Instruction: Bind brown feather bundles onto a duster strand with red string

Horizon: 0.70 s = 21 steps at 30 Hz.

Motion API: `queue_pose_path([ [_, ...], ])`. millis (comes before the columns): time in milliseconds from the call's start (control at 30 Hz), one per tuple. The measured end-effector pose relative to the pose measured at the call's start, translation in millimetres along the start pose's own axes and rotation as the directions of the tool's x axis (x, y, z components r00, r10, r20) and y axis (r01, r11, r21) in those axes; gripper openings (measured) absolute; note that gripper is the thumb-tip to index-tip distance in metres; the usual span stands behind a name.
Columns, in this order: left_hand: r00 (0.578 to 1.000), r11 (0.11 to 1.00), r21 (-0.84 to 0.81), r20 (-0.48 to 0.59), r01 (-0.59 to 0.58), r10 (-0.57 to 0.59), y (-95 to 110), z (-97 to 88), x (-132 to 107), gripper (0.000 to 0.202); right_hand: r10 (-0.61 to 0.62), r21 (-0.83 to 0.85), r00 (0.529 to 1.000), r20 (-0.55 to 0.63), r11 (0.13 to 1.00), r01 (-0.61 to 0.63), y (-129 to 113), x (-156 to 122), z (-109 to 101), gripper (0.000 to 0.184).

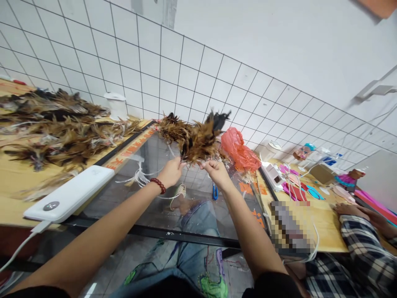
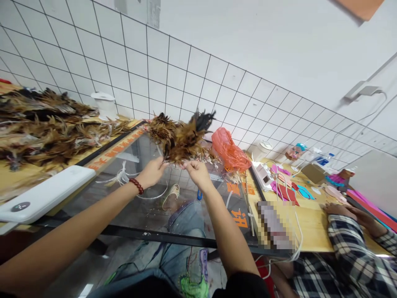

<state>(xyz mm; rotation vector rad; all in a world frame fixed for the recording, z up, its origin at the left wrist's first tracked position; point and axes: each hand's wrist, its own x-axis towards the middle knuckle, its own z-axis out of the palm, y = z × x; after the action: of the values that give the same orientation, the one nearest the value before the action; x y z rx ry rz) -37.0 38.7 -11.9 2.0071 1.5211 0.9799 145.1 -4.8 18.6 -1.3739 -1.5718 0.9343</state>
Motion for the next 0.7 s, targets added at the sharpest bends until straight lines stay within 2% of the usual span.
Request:
queue_pose_path([
  [33, 1.000, 0.994, 0.113, 0.024, 0.006, -0.009, 3.2, -0.8, -0.7, 0.013, -0.093, -0.188, 0.995, 0.033, 0.977, 0.097, -7.2, -5.2, -1.5, 0.019],
  [67, 0.998, 0.979, 0.204, 0.053, 0.015, -0.027, 6.8, -1.7, -1.8, 0.014, -0.169, -0.375, 0.982, 0.085, 0.908, 0.189, -15.2, -10.5, -1.9, 0.019],
  [133, 0.991, 0.938, 0.346, 0.130, -0.009, -0.038, 14.2, -4.2, -4.9, 0.019, -0.258, -0.648, 0.947, 0.189, 0.692, 0.318, -33.3, -18.6, -1.7, 0.021],
  [233, 0.967, 0.850, 0.498, 0.251, -0.173, 0.049, 25.3, -9.9, -12.5, 0.027, -0.324, -0.821, 0.907, 0.269, 0.415, 0.392, -62.0, -16.5, -4.3, 0.027],
  [333, 0.939, 0.735, 0.598, 0.305, -0.320, 0.160, 35.0, -14.9, -22.9, 0.035, -0.336, -0.859, 0.887, 0.317, 0.296, 0.419, -83.5, 2.4, -12.0, 0.026],
  [433, 0.914, 0.649, 0.644, 0.300, -0.406, 0.274, 40.5, -17.0, -33.8, 0.046, -0.290, -0.888, 0.916, 0.276, 0.289, 0.359, -90.6, 24.7, -17.4, 0.022],
  [567, 0.882, 0.574, 0.676, 0.279, -0.462, 0.381, 42.7, -19.5, -42.7, 0.056, -0.197, -0.889, 0.957, 0.214, 0.367, 0.274, -85.6, 46.0, -12.4, 0.018],
  [633, 0.834, 0.513, 0.665, 0.349, -0.542, 0.428, 41.9, -24.5, -41.6, 0.052, -0.198, -0.854, 0.958, 0.209, 0.439, 0.277, -82.0, 53.7, -11.4, 0.019],
  [700, 0.755, 0.446, 0.615, 0.456, -0.650, 0.472, 37.7, -34.6, -35.6, 0.044, -0.160, -0.804, 0.962, 0.223, 0.527, 0.274, -76.5, 59.3, -20.1, 0.016],
])
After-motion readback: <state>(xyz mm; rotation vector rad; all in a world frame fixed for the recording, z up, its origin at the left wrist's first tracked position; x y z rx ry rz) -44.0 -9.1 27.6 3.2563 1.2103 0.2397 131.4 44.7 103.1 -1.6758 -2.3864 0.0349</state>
